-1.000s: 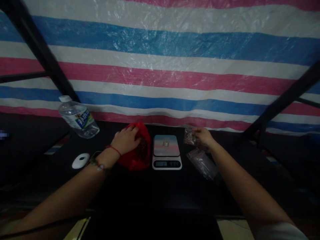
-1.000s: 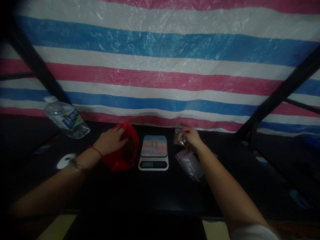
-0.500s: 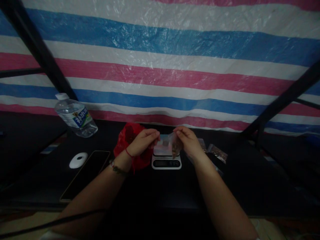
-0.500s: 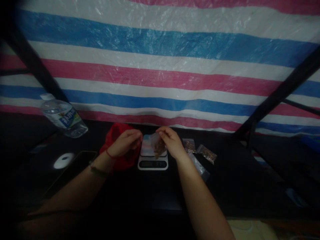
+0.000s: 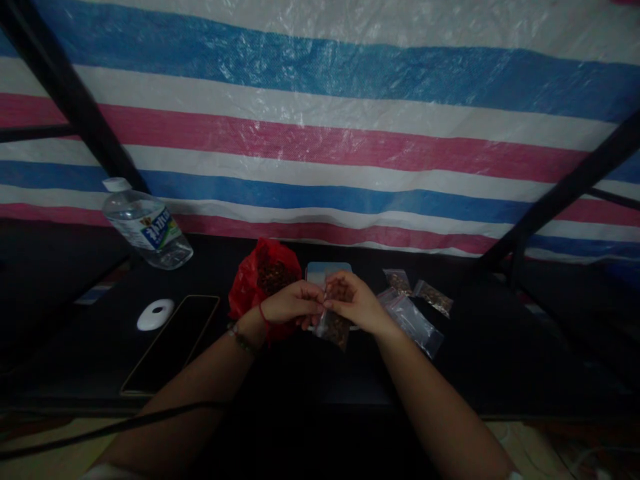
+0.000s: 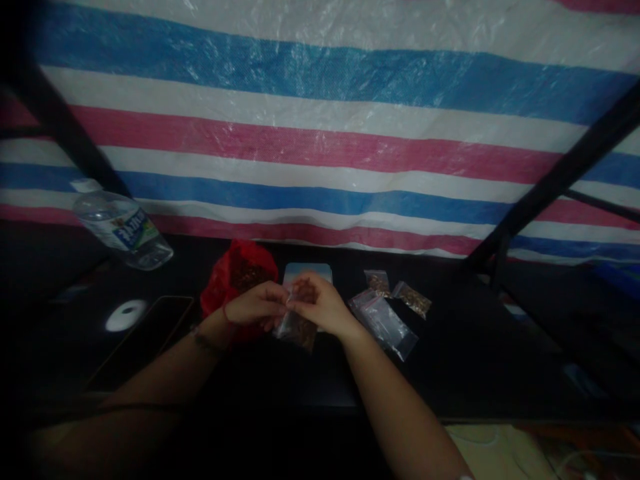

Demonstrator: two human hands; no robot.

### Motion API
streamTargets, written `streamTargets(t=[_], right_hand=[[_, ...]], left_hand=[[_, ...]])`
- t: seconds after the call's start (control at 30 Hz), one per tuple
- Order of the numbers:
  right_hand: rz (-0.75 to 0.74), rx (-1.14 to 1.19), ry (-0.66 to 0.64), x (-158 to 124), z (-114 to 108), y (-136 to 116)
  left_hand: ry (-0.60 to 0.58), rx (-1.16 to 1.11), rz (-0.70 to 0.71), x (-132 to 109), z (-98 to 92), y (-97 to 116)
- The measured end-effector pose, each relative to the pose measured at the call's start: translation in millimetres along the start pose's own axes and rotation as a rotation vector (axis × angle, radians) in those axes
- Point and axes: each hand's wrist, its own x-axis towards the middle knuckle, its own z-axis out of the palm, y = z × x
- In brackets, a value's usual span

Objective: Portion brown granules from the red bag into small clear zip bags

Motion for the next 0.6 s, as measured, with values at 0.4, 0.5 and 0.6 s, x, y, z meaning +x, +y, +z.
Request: streamTargets(t=[0.4,0.5,0.6], right_hand=[[0.189,-0.166,-0.128,-6,10,5],[0.228,-0.109,-0.158,-4,11,6],[0.257,0.025,-0.186,-3,10,4]], left_hand=[[0.194,0.015,0.124,9,3.5,-11],[0.17,0.022,0.125,9,4.2,-10],[0.149,0.014,0.149,9,3.1,-10]])
